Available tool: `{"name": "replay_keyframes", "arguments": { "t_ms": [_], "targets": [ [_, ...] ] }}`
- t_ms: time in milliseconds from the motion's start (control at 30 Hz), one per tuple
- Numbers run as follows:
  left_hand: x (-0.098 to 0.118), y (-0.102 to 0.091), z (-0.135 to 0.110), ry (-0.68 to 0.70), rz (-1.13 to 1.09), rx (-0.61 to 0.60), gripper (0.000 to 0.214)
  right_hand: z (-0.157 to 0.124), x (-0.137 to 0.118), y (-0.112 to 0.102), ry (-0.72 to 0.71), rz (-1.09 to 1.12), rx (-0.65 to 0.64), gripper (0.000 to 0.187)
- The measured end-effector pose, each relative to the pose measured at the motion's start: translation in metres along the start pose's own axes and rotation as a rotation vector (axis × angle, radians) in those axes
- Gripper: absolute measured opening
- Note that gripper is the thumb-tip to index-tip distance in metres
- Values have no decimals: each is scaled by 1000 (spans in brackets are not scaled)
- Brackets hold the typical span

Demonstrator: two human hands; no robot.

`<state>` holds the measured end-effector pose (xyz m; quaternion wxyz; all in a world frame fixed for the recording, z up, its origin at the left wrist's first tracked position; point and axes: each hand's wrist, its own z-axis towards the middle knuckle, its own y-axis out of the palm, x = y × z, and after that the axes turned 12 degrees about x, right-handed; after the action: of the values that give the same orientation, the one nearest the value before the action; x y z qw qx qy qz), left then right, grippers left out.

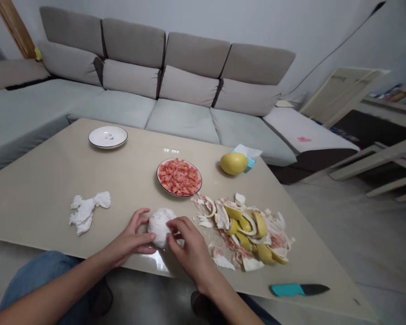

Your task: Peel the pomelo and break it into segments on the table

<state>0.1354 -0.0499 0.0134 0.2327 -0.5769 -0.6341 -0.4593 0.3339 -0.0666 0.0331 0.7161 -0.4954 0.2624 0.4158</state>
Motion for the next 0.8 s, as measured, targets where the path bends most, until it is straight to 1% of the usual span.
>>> {"name": "replay_keyframes", "arguments": {
  "t_ms": [67,100,133,200,233,300,367,400,467,533,600,667,700,800],
  "targets": [
    [1,-2,2,5,98,6,81,2,1,-2,43,68,-37,21],
    [2,-3,3,10,151,0,84,3,0,-3,54,100,-68,22],
    [2,-3,4,26,211,0,84,3,0,-4,57,128,-101,23],
    [2,-4,6,102,348,27,80,3,-1,-5,55,163,-147,29],
    [2,-4,7,150,418,47,77,3,0,-5,64,161,-148,31],
    [4,-4,8,220,525,75,68,3,3,-5,105,108,-95,31],
    [6,-4,8,214,570,57,62,3,7,-5,151,6,-23,24],
    [8,-4,7,196,577,41,60,2,9,-5,171,-44,-8,19],
    [11,-4,6,165,579,24,58,0,10,-4,213,-110,-30,13],
    [13,-5,4,145,565,14,56,-4,9,-2,260,-111,-90,20],
    [14,-7,3,114,516,-10,55,-9,7,2,287,-73,-127,33],
    [14,-8,3,52,429,-44,55,-12,7,6,270,-35,-118,43],
    [13,-8,2,19,378,-51,55,-12,7,8,244,-18,-100,45],
    [11,-8,1,-54,219,-19,56,-12,6,9,126,49,-48,45]
  ]
}}
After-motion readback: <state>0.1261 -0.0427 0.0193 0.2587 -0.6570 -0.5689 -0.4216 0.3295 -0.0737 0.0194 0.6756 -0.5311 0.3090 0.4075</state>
